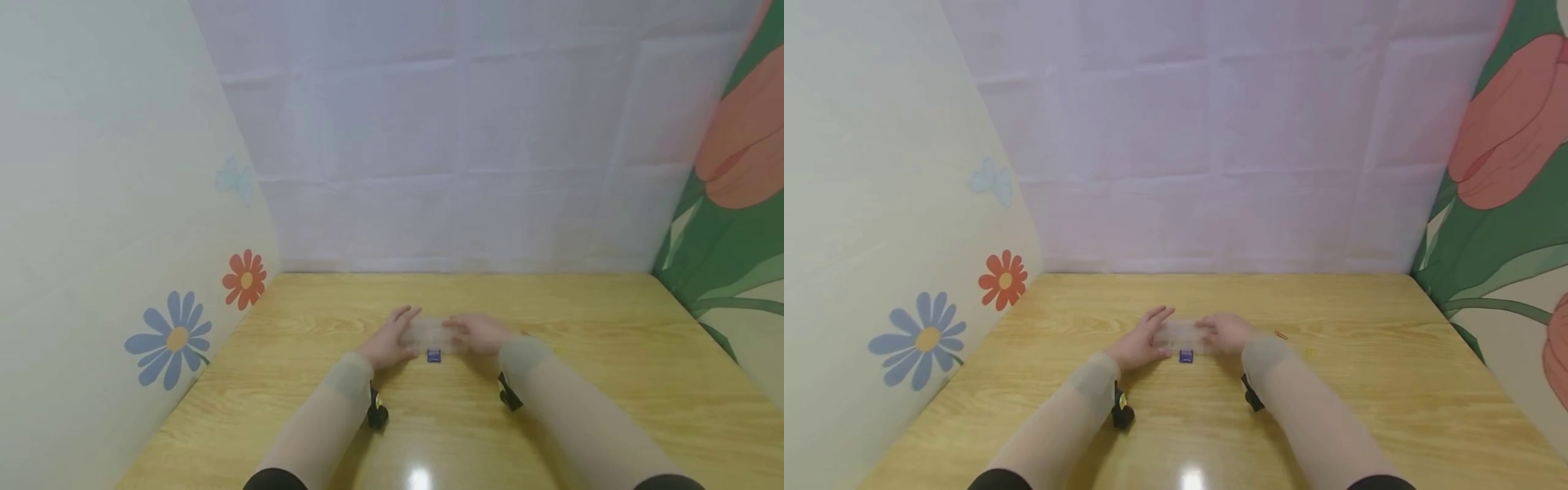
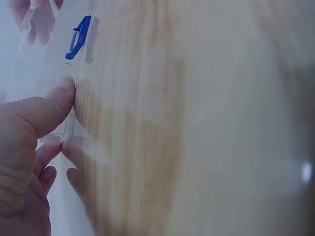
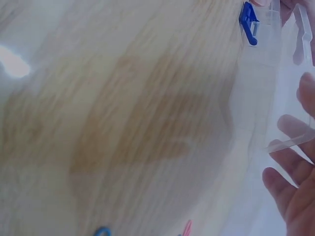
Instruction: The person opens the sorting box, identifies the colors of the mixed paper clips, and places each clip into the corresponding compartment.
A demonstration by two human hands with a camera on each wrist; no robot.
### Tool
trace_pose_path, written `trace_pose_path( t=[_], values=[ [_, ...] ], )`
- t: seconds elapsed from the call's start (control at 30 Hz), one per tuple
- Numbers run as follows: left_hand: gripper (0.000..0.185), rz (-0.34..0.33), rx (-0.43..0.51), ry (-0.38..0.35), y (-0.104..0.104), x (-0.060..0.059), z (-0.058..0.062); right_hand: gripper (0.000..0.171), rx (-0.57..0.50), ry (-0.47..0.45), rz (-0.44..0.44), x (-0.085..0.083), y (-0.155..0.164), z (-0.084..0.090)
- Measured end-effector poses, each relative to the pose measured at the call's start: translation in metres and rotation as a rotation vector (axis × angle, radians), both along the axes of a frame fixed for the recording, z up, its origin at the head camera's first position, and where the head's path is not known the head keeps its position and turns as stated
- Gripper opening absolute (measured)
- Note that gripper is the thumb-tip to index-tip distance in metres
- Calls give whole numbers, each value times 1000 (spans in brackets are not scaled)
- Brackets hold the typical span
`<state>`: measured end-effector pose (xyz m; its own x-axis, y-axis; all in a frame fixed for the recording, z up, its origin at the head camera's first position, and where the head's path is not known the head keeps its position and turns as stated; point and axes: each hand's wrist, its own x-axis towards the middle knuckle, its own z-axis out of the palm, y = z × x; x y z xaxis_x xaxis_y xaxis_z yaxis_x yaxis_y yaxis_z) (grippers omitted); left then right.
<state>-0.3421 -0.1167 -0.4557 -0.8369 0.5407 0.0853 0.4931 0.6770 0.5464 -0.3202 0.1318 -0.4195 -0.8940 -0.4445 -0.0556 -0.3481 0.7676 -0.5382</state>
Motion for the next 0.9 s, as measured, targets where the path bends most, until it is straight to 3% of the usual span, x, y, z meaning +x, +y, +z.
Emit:
trace_pose_path(
  t=[0.27, 0.5, 0.8, 0.9],
  values=[
    [98, 59, 50, -27, 0, -2, -5, 35, 13, 59, -24, -3, 1, 4],
    [116, 90, 95, -47, 2, -2, -4, 28, -30, 137, -140, -5, -4, 7],
    [124, 114, 117, -41, 3, -1, -3, 20, -24, 391, -191, -7, -9, 11],
    [125, 116, 112, -36, 3, -1, -4, 21, -39, 435, -215, -7, -9, 11]
  ],
)
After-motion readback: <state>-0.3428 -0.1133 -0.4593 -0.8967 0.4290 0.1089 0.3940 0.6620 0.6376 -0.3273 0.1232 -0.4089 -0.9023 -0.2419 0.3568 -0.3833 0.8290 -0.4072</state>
